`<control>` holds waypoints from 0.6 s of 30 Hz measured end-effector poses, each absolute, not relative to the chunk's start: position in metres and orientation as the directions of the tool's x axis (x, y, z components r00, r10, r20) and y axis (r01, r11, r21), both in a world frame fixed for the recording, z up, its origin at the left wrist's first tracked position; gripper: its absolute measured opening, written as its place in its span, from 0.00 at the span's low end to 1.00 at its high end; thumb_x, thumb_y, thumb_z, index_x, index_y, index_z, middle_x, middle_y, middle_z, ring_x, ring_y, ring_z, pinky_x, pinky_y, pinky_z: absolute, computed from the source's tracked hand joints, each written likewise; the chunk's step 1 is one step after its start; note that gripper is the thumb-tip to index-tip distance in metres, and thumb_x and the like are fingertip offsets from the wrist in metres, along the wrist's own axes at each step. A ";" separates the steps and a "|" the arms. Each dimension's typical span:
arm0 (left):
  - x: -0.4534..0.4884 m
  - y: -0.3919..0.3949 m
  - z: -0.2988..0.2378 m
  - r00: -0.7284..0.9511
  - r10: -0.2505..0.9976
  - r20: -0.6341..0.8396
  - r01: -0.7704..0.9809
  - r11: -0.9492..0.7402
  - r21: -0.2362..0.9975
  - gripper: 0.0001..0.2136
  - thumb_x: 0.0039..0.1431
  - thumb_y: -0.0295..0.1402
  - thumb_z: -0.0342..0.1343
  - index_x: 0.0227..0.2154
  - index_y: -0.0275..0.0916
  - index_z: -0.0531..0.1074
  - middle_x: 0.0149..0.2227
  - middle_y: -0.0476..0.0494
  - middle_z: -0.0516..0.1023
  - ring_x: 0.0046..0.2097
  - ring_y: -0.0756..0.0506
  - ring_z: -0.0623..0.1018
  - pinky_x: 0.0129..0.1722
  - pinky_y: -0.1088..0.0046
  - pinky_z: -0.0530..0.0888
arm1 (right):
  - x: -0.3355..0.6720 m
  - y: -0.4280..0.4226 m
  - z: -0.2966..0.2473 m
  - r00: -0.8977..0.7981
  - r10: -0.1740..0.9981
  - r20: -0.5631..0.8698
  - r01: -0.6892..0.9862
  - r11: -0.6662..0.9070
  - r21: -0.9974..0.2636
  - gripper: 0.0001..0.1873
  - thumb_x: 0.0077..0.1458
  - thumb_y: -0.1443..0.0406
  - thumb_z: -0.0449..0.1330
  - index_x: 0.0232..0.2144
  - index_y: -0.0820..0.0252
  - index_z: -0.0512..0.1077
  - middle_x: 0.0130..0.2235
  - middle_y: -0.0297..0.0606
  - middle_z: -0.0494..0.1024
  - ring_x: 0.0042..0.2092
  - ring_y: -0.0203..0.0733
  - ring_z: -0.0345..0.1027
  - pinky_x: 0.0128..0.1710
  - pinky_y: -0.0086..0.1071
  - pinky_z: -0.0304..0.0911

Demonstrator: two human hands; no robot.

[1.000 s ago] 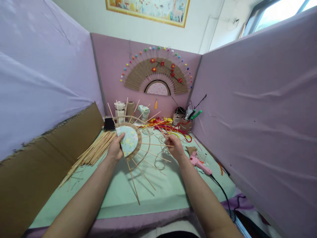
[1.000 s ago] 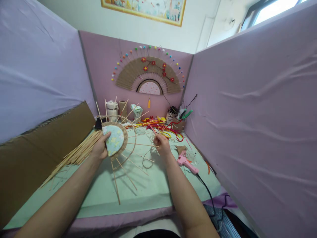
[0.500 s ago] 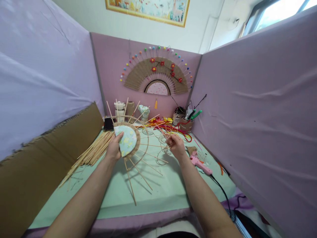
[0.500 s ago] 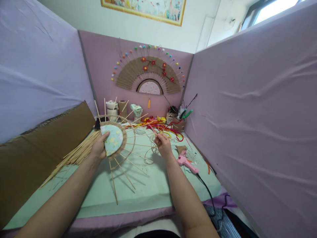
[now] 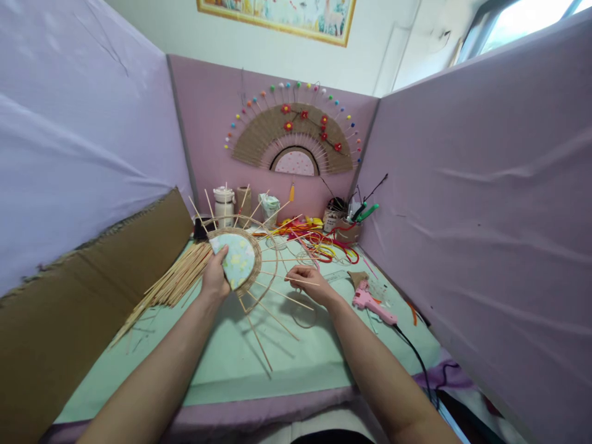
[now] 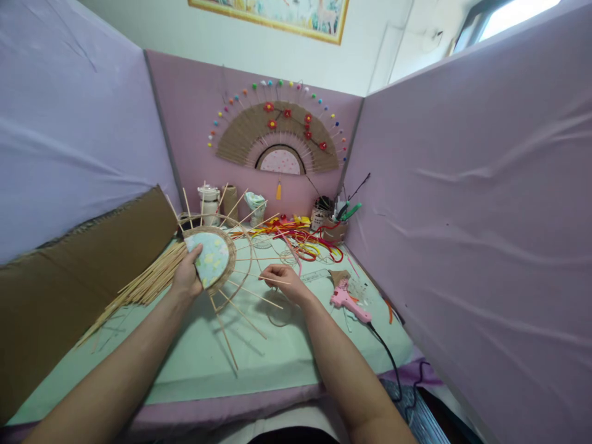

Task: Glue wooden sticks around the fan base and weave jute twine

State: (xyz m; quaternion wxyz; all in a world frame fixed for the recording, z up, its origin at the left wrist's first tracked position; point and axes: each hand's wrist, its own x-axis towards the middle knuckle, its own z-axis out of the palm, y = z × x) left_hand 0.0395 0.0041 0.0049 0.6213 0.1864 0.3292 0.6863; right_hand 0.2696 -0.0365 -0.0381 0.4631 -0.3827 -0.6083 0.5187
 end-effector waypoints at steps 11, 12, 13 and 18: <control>0.042 0.009 -0.006 -0.166 0.966 -0.197 -0.732 0.013 0.682 0.13 0.60 0.27 0.53 0.46 0.34 0.73 0.39 0.39 0.82 0.36 0.44 0.82 0.45 0.63 0.77 | 0.268 -0.037 -0.039 -0.302 0.939 0.166 -0.043 0.160 -0.986 0.18 0.47 0.52 0.65 0.32 0.62 0.77 0.22 0.30 0.64 0.26 0.32 0.53 0.26 0.29 0.47; 0.042 0.009 -0.006 -0.171 0.966 -0.194 -0.731 0.007 0.682 0.12 0.60 0.27 0.53 0.46 0.34 0.74 0.39 0.39 0.82 0.36 0.45 0.82 0.45 0.63 0.77 | 0.268 -0.036 -0.040 -0.302 0.939 0.166 -0.049 0.159 -0.986 0.18 0.47 0.52 0.65 0.32 0.61 0.77 0.23 0.30 0.64 0.26 0.32 0.53 0.26 0.29 0.47; 0.042 0.009 -0.006 -0.181 0.965 -0.188 -0.729 -0.004 0.684 0.12 0.59 0.27 0.54 0.45 0.34 0.74 0.38 0.39 0.82 0.36 0.45 0.82 0.45 0.63 0.77 | 0.269 -0.036 -0.040 -0.300 0.939 0.169 -0.053 0.160 -0.986 0.18 0.47 0.52 0.66 0.32 0.61 0.77 0.23 0.30 0.65 0.26 0.32 0.53 0.27 0.29 0.48; 0.041 0.006 0.000 -0.223 0.961 -0.162 -0.728 -0.054 0.683 0.09 0.59 0.27 0.54 0.41 0.34 0.75 0.35 0.41 0.82 0.38 0.44 0.82 0.44 0.66 0.78 | 0.270 -0.035 -0.040 -0.272 0.947 0.172 -0.082 0.155 -0.985 0.18 0.46 0.52 0.67 0.32 0.60 0.78 0.23 0.31 0.66 0.26 0.32 0.54 0.27 0.28 0.49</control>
